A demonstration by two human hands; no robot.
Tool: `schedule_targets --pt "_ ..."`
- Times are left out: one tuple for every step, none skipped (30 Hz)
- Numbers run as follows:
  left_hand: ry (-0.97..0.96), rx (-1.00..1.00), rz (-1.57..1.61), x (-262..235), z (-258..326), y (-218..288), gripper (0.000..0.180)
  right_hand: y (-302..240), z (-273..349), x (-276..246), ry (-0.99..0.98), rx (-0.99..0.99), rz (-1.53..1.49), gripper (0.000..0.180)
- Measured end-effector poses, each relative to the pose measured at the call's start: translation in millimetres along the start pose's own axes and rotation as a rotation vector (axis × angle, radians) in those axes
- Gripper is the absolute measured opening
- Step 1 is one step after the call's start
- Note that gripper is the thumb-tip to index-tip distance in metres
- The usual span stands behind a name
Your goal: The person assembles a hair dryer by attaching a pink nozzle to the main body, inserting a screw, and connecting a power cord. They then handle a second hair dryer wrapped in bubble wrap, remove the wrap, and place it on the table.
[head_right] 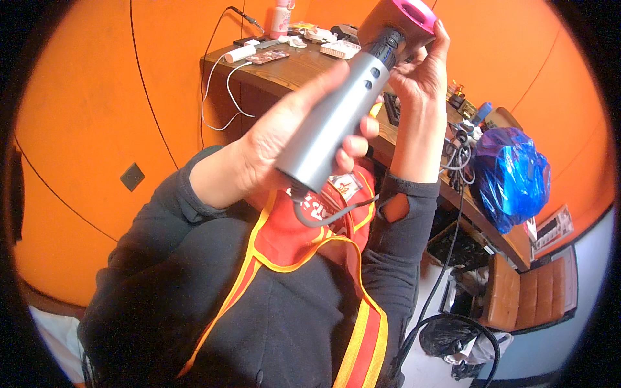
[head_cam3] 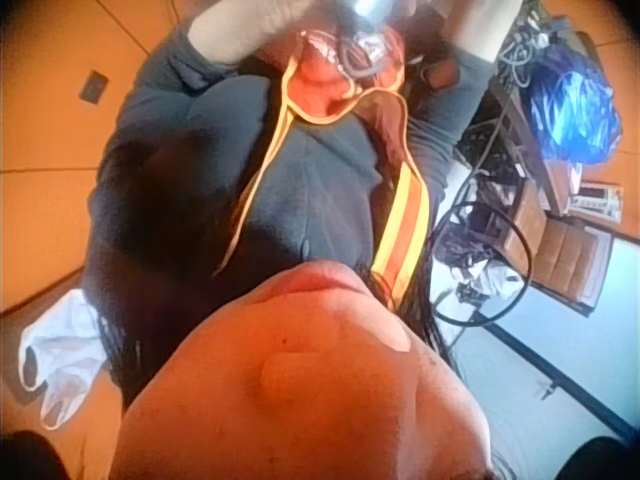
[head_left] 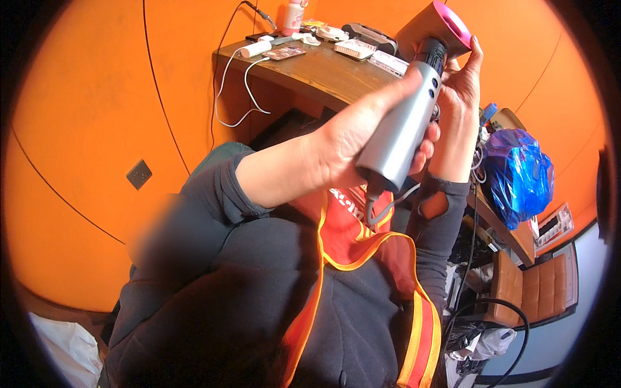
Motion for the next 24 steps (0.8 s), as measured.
schedule_targets --pt "0.102 -0.056 -0.058 -9 1 -5 0.048 -5 -3 -2 -0.006 0.0 0.012 0.062" --pt "0.071 -0.1 -0.069 -12 2 -9 0.049 -10 -5 -5 -0.012 -0.001 0.023 0.063" --pt "0.057 -0.113 -0.093 -15 2 -11 0.049 -15 -7 -8 -0.017 -0.002 0.034 0.065" --pt "-0.006 -0.118 -0.053 -16 3 -12 0.049 -18 -7 -10 -0.021 -0.004 0.045 0.066" --pt "-0.042 -0.131 -0.028 -18 5 -13 0.048 -24 -6 -9 -0.099 -0.005 0.064 0.066" --pt "-0.035 -0.145 -0.046 -22 6 -15 0.048 -29 -6 -10 -0.088 -0.056 0.037 0.067" --pt "-0.037 -0.153 -0.041 -24 6 -17 0.047 -33 -3 -11 -0.056 -0.072 0.045 0.067" --pt "-0.091 -0.143 -0.021 -23 7 -19 0.048 -37 -1 -11 -0.024 -0.089 0.052 0.067" --pt "-0.096 -0.14 -0.038 -23 8 -20 0.049 -39 1 -6 -0.049 -0.095 0.068 0.068" --pt "-0.106 -0.139 -0.043 -22 9 -22 0.05 -41 3 0 -0.073 -0.102 0.084 0.068" --pt "-0.115 -0.129 -0.06 -21 9 -23 0.051 -42 6 5 -0.098 -0.11 0.099 0.069" --pt "-0.127 -0.121 -0.063 -19 10 -24 0.052 -45 10 14 -0.178 -0.178 0.102 0.064" --pt "-0.138 -0.112 -0.065 -18 11 -25 0.053 -47 15 22 -0.259 -0.243 0.106 0.059" --pt "-0.155 -0.11 -0.075 -16 11 -25 0.054 -48 20 30 -0.339 -0.308 0.111 0.055" --pt "-0.172 -0.108 -0.084 -14 11 -25 0.055 -50 22 29 -0.246 -0.285 0.181 0.056" --pt "-0.182 -0.104 -0.085 -13 11 -25 0.056 -50 25 32 -0.252 -0.312 0.179 0.055" --pt "-0.19 -0.106 -0.094 -13 11 -25 0.056 -51 27 35 -0.259 -0.34 0.176 0.055" --pt "-0.19 -0.107 -0.096 -13 12 -26 0.057 -51 28 37 -0.267 -0.367 0.173 0.055" --pt "-0.184 -0.115 -0.098 -13 12 -26 0.057 -52 30 38 -0.272 -0.371 0.162 0.055" --pt "-0.19 -0.11 -0.095 -13 12 -26 0.057 -52 30 38 -0.277 -0.375 0.151 0.055" --pt "-0.188 -0.113 -0.091 -13 13 -26 0.057 -53 31 38 -0.282 -0.378 0.14 0.055" --pt "-0.187 -0.115 -0.087 -13 13 -27 0.057 -52 32 40 -0.339 -0.363 0.173 0.055" --pt "-0.186 -0.112 -0.095 -14 13 -27 0.058 -51 34 42 -0.395 -0.348 0.206 0.055" --pt "-0.185 -0.108 -0.104 -14 13 -27 0.058 -50 35 44 -0.452 -0.332 0.24 0.055"
Point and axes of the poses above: each hand's wrist, its own z-axis away from the middle knuckle, its own x-axis out of the palm, y = z × x, the point moved 5 cm from there along -z, towards the middle knuckle, and after that the axes turned 2 degrees about x, right-handed, at the moved point
